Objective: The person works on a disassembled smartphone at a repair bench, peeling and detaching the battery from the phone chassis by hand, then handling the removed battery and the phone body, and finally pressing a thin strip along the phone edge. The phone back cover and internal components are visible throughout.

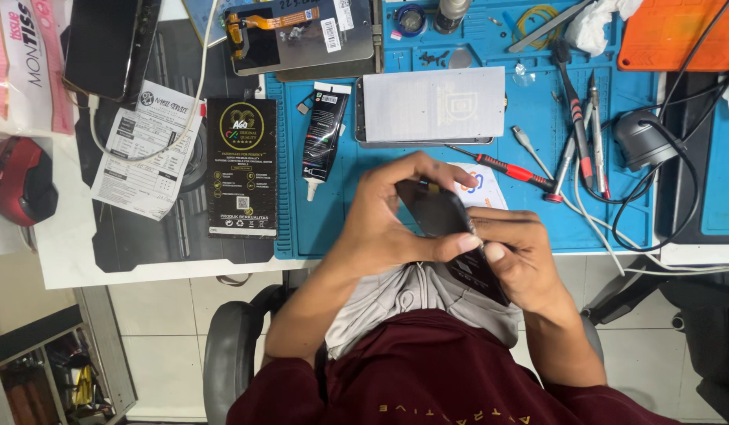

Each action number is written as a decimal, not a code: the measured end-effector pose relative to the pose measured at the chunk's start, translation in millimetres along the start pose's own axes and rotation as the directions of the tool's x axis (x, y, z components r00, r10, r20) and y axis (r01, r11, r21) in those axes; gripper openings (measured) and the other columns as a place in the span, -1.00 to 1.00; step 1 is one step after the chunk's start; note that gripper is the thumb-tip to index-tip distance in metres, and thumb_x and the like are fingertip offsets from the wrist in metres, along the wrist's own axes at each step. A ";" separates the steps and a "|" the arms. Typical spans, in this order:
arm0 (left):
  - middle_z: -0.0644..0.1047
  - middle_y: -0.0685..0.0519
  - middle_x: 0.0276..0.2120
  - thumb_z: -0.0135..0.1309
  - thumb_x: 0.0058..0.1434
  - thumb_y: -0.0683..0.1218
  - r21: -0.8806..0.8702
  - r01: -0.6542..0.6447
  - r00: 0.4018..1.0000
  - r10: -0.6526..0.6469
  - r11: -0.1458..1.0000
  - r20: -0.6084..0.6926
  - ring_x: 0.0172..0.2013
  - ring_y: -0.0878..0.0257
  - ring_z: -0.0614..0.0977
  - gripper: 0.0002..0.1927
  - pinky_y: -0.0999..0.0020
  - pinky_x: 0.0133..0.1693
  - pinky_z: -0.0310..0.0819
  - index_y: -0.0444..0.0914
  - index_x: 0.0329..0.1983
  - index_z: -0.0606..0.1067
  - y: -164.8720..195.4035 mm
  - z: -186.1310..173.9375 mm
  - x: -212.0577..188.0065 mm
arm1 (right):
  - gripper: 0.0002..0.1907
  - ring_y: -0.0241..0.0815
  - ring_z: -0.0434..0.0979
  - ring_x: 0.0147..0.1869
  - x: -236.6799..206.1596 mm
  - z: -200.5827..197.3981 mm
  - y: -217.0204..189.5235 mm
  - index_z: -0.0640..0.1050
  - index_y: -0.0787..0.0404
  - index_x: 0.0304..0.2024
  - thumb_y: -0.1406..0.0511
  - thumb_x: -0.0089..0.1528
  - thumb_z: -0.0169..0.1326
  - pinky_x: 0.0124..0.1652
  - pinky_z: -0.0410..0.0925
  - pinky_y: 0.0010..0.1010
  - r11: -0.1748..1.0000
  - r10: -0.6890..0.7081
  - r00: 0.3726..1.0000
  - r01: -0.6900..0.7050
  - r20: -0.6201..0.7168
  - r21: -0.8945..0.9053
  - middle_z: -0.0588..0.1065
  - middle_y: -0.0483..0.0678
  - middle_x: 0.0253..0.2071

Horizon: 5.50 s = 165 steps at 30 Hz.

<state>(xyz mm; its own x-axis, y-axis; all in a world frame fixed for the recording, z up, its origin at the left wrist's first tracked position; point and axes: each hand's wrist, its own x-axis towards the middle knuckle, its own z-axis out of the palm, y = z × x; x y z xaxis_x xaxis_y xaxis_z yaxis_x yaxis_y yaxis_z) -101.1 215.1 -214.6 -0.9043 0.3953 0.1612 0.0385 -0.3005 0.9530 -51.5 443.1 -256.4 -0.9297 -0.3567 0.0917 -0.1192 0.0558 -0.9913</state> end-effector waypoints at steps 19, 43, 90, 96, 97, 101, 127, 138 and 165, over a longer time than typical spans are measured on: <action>0.47 0.13 -0.21 0.54 -0.02 -0.10 0.074 -0.115 0.945 0.086 0.991 0.316 0.13 0.16 0.63 -0.66 0.25 0.08 0.60 -0.19 -0.31 0.57 16.4 -28.1 1.7 | -0.54 -0.07 0.71 -0.20 13.6 11.7 -51.0 0.61 0.36 0.01 0.16 0.20 0.09 -0.21 0.54 -0.38 0.927 -0.142 0.983 0.173 0.116 -0.331 0.62 0.13 -0.16; 0.54 0.20 -0.21 0.55 -0.17 -0.14 -0.074 -0.249 0.888 0.258 0.966 0.381 0.26 0.02 0.47 -0.64 -0.05 0.31 0.32 -0.12 -0.32 0.64 3.1 -31.2 -0.7 | -0.49 0.03 0.71 -0.16 9.9 20.9 -66.6 0.56 0.36 0.06 0.15 0.17 0.13 -0.26 0.57 -0.32 0.807 -0.300 0.942 0.335 0.151 -0.486 0.56 0.25 -0.07; 0.51 0.16 -0.29 0.51 -0.07 -0.20 -0.004 -0.199 0.938 0.192 0.980 0.289 0.18 0.06 0.54 -0.71 0.10 0.15 0.49 -0.19 -0.36 0.60 8.4 -27.3 9.4 | -0.53 -0.03 0.72 -0.10 19.9 14.2 -54.1 0.59 0.39 0.05 0.15 0.27 0.04 -0.13 0.57 -0.37 0.923 -0.198 0.974 0.223 0.109 -0.313 0.60 0.15 -0.09; 0.48 0.14 -0.22 0.49 0.01 -0.23 -0.028 -0.136 0.959 0.138 0.990 0.248 0.17 0.12 0.55 -0.73 0.14 0.18 0.49 -0.24 -0.32 0.59 12.8 -23.2 12.2 | -0.51 -0.04 0.69 0.00 18.2 9.9 -39.1 0.61 0.40 0.02 0.10 0.30 0.02 0.00 0.52 -0.34 0.958 -0.138 0.989 0.149 0.061 -0.244 0.60 0.17 -0.02; 0.48 0.13 -0.22 0.49 0.02 -0.22 -0.012 -0.121 0.965 0.120 0.993 0.235 0.16 0.13 0.57 -0.74 0.18 0.17 0.51 -0.25 -0.34 0.59 13.8 -22.8 11.9 | -0.50 -0.05 0.69 -0.02 17.2 9.2 -36.2 0.62 0.40 0.01 0.09 0.31 0.02 -0.01 0.52 -0.35 0.967 -0.114 0.992 0.124 0.055 -0.222 0.61 0.15 -0.04; 0.49 0.11 -0.22 0.49 0.07 -0.21 0.045 -0.109 0.975 0.098 0.993 0.201 0.11 0.17 0.61 -0.76 0.25 0.16 0.59 -0.28 -0.36 0.58 16.7 -19.4 13.1 | -0.44 -0.09 0.67 -0.04 12.8 4.7 -23.4 0.62 0.41 0.00 0.01 0.36 0.00 -0.02 0.49 -0.38 0.980 -0.101 0.994 0.106 0.040 -0.167 0.61 0.14 -0.06; 0.56 0.16 -0.24 0.43 0.13 0.01 0.341 0.029 0.997 -0.002 0.940 -0.081 -0.26 0.42 0.61 -0.66 0.53 -0.22 0.50 -0.35 -0.32 0.61 16.4 -20.2 28.5 | -0.26 0.02 0.61 0.17 15.8 9.2 -20.0 0.48 0.54 0.18 -0.06 0.45 -0.21 0.15 0.45 -0.23 0.861 0.274 0.922 -0.362 0.274 0.357 0.58 0.25 0.08; 0.48 0.04 0.03 -0.52 0.51 0.41 0.217 0.024 0.998 -0.036 0.976 0.050 0.01 0.26 0.60 -0.11 0.41 -0.07 0.60 -0.40 0.10 0.54 45.1 -36.9 21.5 | -0.11 0.28 0.51 0.24 25.4 22.6 -21.4 0.07 0.48 0.50 -0.11 0.45 -0.17 0.21 0.40 0.09 0.490 0.086 0.915 -0.382 0.393 0.783 0.29 0.53 0.38; 0.59 0.07 -0.16 0.29 0.30 -0.14 0.669 -0.233 0.942 0.334 0.705 -0.024 -0.36 0.39 0.62 -0.86 0.55 -0.37 0.50 -0.26 -0.12 0.67 89.2 -4.7 -3.7 | -0.12 0.30 0.42 0.38 -13.2 38.4 -0.4 0.10 0.49 0.45 -0.12 0.44 -0.12 0.35 0.33 0.11 0.515 0.097 0.947 -0.311 0.306 0.799 0.32 0.43 0.31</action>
<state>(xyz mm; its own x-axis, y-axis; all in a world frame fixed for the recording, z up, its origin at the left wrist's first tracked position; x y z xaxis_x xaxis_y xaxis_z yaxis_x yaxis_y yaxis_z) -96.3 182.7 -131.4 -0.8492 0.2514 0.4644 0.5228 0.2766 0.8063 -25.7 412.0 -260.9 -0.7852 -0.6181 -0.0384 0.5064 -0.6051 -0.6143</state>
